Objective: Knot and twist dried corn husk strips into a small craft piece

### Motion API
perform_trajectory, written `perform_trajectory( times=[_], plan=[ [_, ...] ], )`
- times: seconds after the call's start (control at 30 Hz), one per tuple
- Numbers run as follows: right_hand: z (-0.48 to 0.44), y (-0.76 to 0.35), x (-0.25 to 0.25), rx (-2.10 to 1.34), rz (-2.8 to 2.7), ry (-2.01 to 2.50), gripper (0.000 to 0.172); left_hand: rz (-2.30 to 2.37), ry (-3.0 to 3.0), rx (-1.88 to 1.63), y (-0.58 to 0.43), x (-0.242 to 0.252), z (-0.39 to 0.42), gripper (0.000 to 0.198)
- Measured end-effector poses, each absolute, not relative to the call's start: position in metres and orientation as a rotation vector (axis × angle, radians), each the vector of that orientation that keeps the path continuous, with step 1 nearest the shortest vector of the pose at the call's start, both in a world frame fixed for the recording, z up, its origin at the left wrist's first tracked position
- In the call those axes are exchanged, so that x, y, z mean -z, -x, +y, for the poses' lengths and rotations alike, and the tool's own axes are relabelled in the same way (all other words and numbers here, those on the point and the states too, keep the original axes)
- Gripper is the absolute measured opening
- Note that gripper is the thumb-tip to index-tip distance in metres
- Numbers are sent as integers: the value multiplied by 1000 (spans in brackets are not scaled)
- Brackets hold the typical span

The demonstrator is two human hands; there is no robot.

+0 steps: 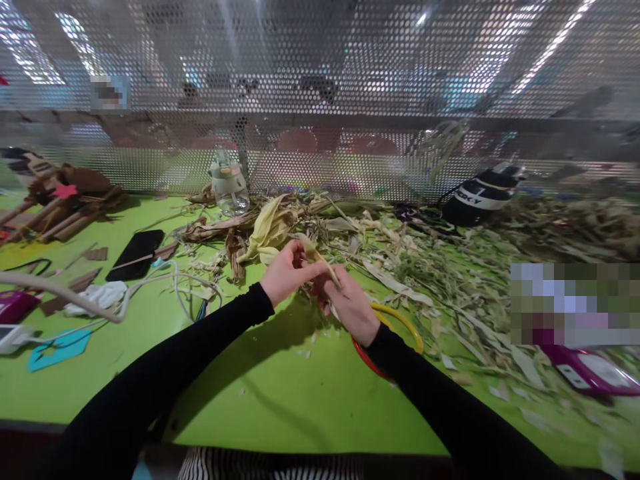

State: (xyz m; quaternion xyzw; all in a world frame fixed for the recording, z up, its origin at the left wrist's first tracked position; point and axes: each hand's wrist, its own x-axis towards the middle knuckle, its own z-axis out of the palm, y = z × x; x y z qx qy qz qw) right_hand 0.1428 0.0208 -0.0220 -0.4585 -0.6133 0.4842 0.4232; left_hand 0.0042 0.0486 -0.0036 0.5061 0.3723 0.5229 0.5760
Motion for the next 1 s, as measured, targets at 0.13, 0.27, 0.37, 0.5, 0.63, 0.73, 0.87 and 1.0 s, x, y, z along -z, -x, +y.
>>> perform_trajectory(
  times=[0.13,0.27,0.37,0.5,0.63,0.73,0.87,1.0],
  plan=[
    [19,-142,25,-1009,-1620,1202,25,932,-1192,-1255,-3,6,52,23],
    [20,-145,25,-700,-1772,1256,24,933,-1128,-1215,-4,3,48,15],
    [22,-149,23,-486,-1853,1272,21,834,-1084,-1234,-5,-1,43,13],
    [20,-150,21,-377,-1907,1291,19,847,-1183,-1304,-5,-2,41,15],
    [19,-148,19,-667,-1776,1314,22,732,-1166,-1277,-4,1,42,10],
    [20,-148,17,-909,-1632,1258,25,661,-1163,-1242,-1,3,47,13],
    [18,-150,14,-1054,-1552,1205,29,733,-1123,-1300,13,3,58,9],
    [18,-151,14,-1051,-1566,1208,29,786,-1259,-1185,21,1,59,21]
  ],
)
